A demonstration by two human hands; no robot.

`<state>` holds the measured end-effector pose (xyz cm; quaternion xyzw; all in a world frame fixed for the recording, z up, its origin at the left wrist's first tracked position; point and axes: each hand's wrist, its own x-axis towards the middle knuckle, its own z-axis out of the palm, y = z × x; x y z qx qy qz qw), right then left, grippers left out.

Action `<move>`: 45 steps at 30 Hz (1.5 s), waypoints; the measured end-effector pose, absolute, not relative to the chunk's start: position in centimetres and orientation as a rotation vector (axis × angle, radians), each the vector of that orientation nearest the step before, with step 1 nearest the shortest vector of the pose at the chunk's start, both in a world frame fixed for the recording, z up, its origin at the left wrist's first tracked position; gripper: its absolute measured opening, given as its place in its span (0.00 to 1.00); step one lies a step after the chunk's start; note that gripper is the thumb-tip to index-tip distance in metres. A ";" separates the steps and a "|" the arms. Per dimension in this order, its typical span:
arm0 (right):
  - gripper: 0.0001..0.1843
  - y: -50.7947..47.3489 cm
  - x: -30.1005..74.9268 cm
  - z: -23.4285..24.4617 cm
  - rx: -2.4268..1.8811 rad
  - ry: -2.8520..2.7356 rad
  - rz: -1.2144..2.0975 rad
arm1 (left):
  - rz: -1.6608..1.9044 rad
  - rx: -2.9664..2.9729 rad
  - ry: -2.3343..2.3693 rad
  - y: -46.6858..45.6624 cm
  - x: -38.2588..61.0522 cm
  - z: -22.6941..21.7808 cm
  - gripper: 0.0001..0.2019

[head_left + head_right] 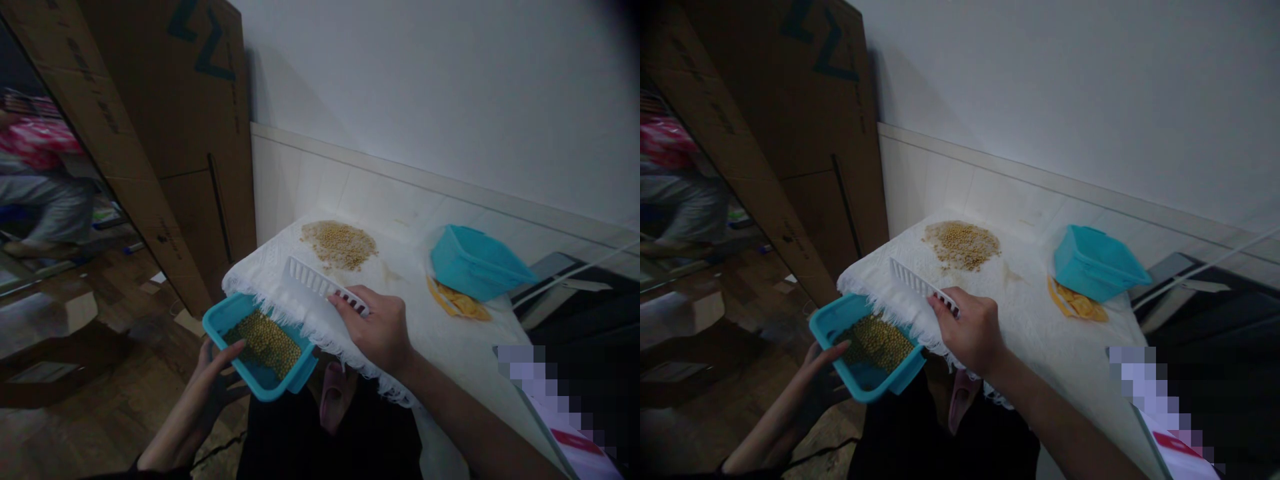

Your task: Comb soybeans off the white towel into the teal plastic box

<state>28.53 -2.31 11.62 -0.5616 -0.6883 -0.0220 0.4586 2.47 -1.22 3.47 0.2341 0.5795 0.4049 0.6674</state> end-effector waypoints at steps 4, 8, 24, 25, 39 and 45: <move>0.12 -1.6 28.9 11.3 -1.404 -1.682 -0.091 | 0.916 0.511 1.305 -1.2 2.5 3.5 0.43; 0.13 -2.2 28.8 11.3 -1.392 -1.710 -0.019 | 0.916 0.510 1.308 -1.2 2.4 3.5 0.44; 0.19 2.7 38.8 11.3 -1.697 -1.479 -0.144 | 0.887 0.542 1.315 -1.3 3.0 2.9 0.39; 0.18 2.9 38.6 11.2 -1.703 -1.484 -0.144 | 0.884 0.541 1.332 -1.2 3.0 2.8 0.39; 0.13 3.8 36.3 12.5 -1.690 -1.553 -0.044 | 0.888 0.542 1.323 -1.3 3.1 3.1 0.38; 0.15 3.1 36.0 12.7 -1.649 -1.527 0.118 | 0.878 0.491 1.320 -1.0 2.7 2.9 0.43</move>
